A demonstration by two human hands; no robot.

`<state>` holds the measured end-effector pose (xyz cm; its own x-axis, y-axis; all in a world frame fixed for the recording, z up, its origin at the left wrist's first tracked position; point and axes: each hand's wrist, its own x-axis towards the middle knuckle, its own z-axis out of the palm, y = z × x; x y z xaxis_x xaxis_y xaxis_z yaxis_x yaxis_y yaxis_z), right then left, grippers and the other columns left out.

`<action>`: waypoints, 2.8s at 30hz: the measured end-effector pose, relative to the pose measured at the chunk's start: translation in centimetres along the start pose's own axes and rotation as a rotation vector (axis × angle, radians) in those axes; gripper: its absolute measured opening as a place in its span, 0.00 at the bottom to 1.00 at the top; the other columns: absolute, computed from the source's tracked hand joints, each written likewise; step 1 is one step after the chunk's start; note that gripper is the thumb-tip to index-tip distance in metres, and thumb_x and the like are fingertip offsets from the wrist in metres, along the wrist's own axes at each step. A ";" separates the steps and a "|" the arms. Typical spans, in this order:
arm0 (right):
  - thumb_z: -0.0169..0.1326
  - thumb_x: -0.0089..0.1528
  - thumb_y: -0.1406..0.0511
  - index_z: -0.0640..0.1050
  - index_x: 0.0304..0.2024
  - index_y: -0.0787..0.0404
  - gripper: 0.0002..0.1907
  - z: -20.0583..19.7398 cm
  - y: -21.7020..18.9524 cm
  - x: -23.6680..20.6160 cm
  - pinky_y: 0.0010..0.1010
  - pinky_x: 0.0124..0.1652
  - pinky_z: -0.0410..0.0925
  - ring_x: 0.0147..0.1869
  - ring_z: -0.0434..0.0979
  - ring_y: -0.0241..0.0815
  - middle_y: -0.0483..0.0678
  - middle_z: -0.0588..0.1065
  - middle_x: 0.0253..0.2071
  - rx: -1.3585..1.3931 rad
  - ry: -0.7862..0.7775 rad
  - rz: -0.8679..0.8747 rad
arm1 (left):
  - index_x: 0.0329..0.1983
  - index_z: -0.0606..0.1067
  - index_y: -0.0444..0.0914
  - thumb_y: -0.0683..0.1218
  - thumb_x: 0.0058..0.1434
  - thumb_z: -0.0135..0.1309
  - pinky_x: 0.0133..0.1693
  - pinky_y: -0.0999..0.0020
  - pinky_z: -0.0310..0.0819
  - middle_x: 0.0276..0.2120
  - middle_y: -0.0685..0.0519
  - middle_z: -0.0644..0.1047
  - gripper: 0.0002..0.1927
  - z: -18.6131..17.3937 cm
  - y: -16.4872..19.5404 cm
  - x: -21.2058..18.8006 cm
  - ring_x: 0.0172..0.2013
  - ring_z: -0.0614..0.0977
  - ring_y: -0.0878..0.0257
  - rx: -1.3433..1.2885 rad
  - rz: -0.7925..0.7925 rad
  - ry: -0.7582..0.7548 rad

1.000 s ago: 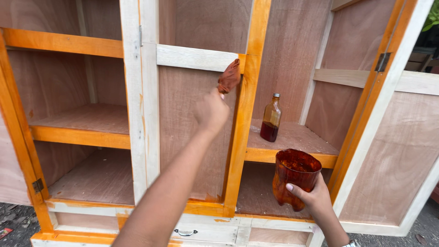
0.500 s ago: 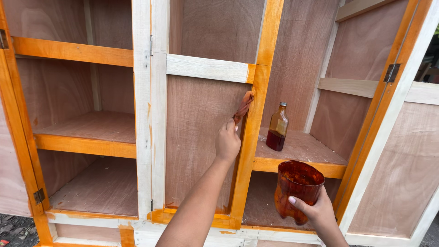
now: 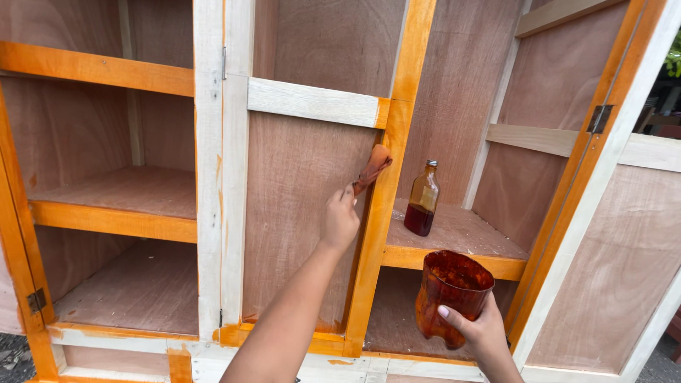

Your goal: The person applies orange wood stain to an unfinished wooden cabinet outdoors, wiping the stain onto the frame rails, edges, and plywood panels with a cloth pad. They periodically dip the pad into a cut plastic bottle holding the stain and continue coating different sections of the cabinet.

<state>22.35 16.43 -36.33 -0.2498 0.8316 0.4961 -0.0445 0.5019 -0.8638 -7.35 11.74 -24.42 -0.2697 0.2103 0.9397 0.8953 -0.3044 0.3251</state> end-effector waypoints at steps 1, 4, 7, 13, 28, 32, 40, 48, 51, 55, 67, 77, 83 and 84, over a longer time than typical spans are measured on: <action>0.69 0.47 0.63 0.65 0.63 0.63 0.44 -0.1 -0.1 0.4 0.43 0.59 0.70 0.61 0.77 0.50 0.57 0.76 0.57 -0.024 -0.006 -0.001 | 0.57 0.75 0.32 0.36 0.63 0.49 0.46 0.49 0.75 0.42 0.38 0.79 0.18 0.0 -0.2 0.9 0.44 0.80 0.39 -0.023 -0.036 -0.018; 0.69 0.46 0.63 0.65 0.64 0.63 0.46 -0.2 -0.6 1.5 0.43 0.59 0.68 0.62 0.75 0.50 0.57 0.75 0.58 -0.014 0.001 -0.089 | 0.56 0.76 0.33 0.36 0.61 0.49 0.47 0.50 0.76 0.46 0.38 0.80 0.18 0.7 -0.2 3.0 0.45 0.81 0.39 -0.022 -0.067 0.033; 0.70 0.45 0.62 0.65 0.64 0.65 0.46 -0.2 -0.7 2.1 0.44 0.58 0.70 0.61 0.76 0.51 0.58 0.75 0.57 0.039 -0.003 -0.065 | 0.58 0.74 0.30 0.36 0.63 0.48 0.48 0.51 0.76 0.48 0.35 0.78 0.19 1.3 -0.1 2.2 0.45 0.81 0.38 -0.138 -0.029 0.062; 0.71 0.44 0.60 0.65 0.64 0.65 0.49 0.8 0.3 2.1 0.44 0.59 0.68 0.62 0.75 0.52 0.57 0.74 0.58 0.046 -0.009 -0.084 | 0.60 0.71 0.29 0.36 0.60 0.46 0.44 0.47 0.76 0.48 0.33 0.78 0.23 1.1 -0.3 1.1 0.43 0.81 0.36 0.060 -0.101 -0.106; 0.70 0.45 0.60 0.65 0.64 0.64 0.47 3.8 0.1 0.3 0.42 0.60 0.68 0.62 0.76 0.51 0.57 0.75 0.58 -0.033 0.006 -0.042 | 0.61 0.69 0.26 0.38 0.61 0.46 0.41 0.46 0.78 0.42 0.32 0.78 0.24 0.5 -2.2 1.7 0.38 0.82 0.36 0.132 0.051 -0.297; 0.70 0.45 0.61 0.65 0.65 0.62 0.47 4.3 0.7 0.3 0.42 0.61 0.67 0.62 0.76 0.50 0.57 0.75 0.58 -0.065 0.020 0.056 | 0.57 0.75 0.33 0.44 0.65 0.49 0.38 0.46 0.76 0.38 0.37 0.78 0.19 -0.3 -3.2 0.8 0.38 0.82 0.40 0.062 -0.046 -0.203; 0.70 0.44 0.61 0.63 0.66 0.63 0.50 1.8 2.8 0.5 0.46 0.62 0.68 0.63 0.77 0.53 0.59 0.75 0.58 -0.103 0.015 0.069 | 0.57 0.75 0.32 0.47 0.67 0.54 0.40 0.50 0.75 0.37 0.39 0.77 0.19 1.3 -3.4 1.8 0.36 0.80 0.43 0.126 0.003 -0.003; 0.70 0.44 0.63 0.62 0.67 0.62 0.51 1.5 5.4 1.1 0.48 0.63 0.67 0.63 0.76 0.55 0.61 0.74 0.59 -0.056 0.030 0.137 | 0.36 0.74 0.32 0.42 0.60 0.58 0.36 0.51 0.74 0.30 0.42 0.78 0.07 1.7 -3.2 -1.2 0.33 0.81 0.44 -0.100 -0.345 0.021; 0.70 0.43 0.63 0.62 0.67 0.62 0.51 1.6 5.6 1.2 0.48 0.62 0.67 0.63 0.76 0.54 0.60 0.74 0.59 -0.013 0.009 0.103 | 0.35 0.71 0.34 0.42 0.63 0.56 0.24 0.60 0.72 0.24 0.48 0.75 0.07 1.6 -2.5 -0.8 0.21 0.79 0.56 -0.500 -0.630 0.009; 0.70 0.44 0.62 0.63 0.66 0.64 0.50 1.7 5.7 1.0 0.48 0.61 0.68 0.62 0.77 0.54 0.60 0.75 0.58 -0.005 -0.012 0.092 | 0.33 0.73 0.34 0.43 0.66 0.55 0.15 0.71 0.63 0.21 0.54 0.73 0.08 3.0 -1.1 0.8 0.13 0.72 0.70 -0.865 -0.658 0.080; 0.70 0.44 0.60 0.65 0.66 0.62 0.49 -0.6 4.8 -0.6 0.47 0.58 0.69 0.61 0.76 0.54 0.59 0.76 0.57 -0.068 0.019 0.120 | 0.29 0.71 0.36 0.44 0.67 0.54 0.15 0.71 0.58 0.20 0.52 0.73 0.11 4.7 -0.4 2.6 0.13 0.70 0.66 -1.315 -0.975 0.073; 0.71 0.43 0.60 0.63 0.66 0.63 0.51 -1.8 7.1 0.2 0.49 0.62 0.68 0.63 0.77 0.56 0.60 0.76 0.57 -0.031 0.041 0.130 | 0.22 0.68 0.35 0.40 0.65 0.53 0.11 0.66 0.57 0.15 0.52 0.70 0.14 3.1 -2.0 5.8 0.11 0.70 0.64 -0.750 -0.782 -0.233; 0.72 0.41 0.64 0.60 0.67 0.61 0.54 -0.7 9.4 1.6 0.50 0.62 0.67 0.64 0.75 0.55 0.59 0.74 0.58 0.037 -0.017 0.134 | 0.24 0.65 0.37 0.41 0.65 0.54 0.13 0.67 0.54 0.16 0.51 0.69 0.15 5.6 0.4 5.8 0.12 0.67 0.64 -1.181 -0.978 -0.110; 0.72 0.41 0.64 0.61 0.67 0.61 0.54 -0.7 9.4 1.5 0.50 0.62 0.67 0.64 0.75 0.55 0.59 0.74 0.58 0.044 -0.009 0.136 | 0.25 0.65 0.37 0.41 0.65 0.53 0.13 0.67 0.54 0.17 0.52 0.69 0.14 6.0 1.1 5.7 0.12 0.67 0.64 -1.244 -1.002 -0.079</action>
<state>22.19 22.59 -43.62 -0.2653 0.8890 0.3733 -0.0522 0.3734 -0.9262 -5.81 18.18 -19.31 -0.4906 0.8147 0.3091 -0.4671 -0.5454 0.6960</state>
